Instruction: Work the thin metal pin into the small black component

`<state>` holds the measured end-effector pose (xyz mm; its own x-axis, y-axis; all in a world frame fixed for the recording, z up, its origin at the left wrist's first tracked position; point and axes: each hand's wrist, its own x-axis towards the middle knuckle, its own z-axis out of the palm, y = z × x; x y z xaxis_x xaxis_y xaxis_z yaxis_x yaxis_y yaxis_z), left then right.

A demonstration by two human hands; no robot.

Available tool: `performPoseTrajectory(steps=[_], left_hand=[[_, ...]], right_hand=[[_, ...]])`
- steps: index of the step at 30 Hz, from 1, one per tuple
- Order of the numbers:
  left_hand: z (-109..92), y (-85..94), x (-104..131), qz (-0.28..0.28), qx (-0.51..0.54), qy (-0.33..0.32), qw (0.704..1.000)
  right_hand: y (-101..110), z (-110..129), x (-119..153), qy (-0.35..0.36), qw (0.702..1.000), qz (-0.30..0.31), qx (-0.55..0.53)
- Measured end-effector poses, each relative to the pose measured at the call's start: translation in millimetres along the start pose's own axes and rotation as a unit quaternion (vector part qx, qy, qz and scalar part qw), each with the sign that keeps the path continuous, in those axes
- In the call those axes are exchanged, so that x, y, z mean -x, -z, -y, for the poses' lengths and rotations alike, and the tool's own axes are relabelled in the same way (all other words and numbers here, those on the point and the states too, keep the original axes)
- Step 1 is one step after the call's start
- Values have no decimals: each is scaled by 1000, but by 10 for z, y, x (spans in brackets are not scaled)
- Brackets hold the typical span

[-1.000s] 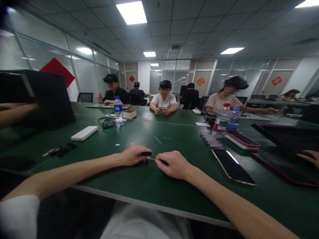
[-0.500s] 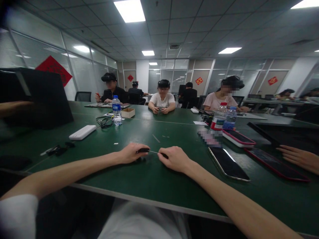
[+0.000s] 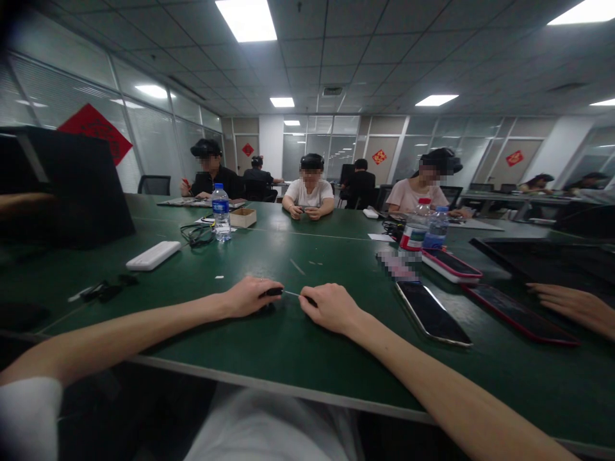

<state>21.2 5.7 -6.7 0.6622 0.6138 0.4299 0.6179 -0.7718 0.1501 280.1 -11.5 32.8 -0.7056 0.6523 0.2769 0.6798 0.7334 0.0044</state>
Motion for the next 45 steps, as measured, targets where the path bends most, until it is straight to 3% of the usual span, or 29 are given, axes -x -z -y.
performPoseTrajectory(steps=[7,22,26,30,32,36,39,45], left_hand=[[18,-18,12,2,41,-26,999],[28,-21,21,6,71,-14,997],[18,-41,-26,19,58,-13,998],[3,-56,-88,24,48,-6,999],[2,-57,-97,19,52,-2,998],[5,-52,-87,13,61,2,998],[-6,-44,-78,3,56,2,998],[-34,-21,-62,-4,40,-8,999]], right_hand=[[-57,-70,21,33,999,-1,-32],[-89,-133,38,52,995,-33,-73],[-82,46,9,80,990,-40,-108],[-143,260,-60,170,975,-27,-138],[-164,220,-74,160,977,-41,-135],[-124,-89,-32,99,989,-51,-93],[-65,-241,3,64,996,-30,-59],[-67,-174,-8,65,997,-5,-43]])
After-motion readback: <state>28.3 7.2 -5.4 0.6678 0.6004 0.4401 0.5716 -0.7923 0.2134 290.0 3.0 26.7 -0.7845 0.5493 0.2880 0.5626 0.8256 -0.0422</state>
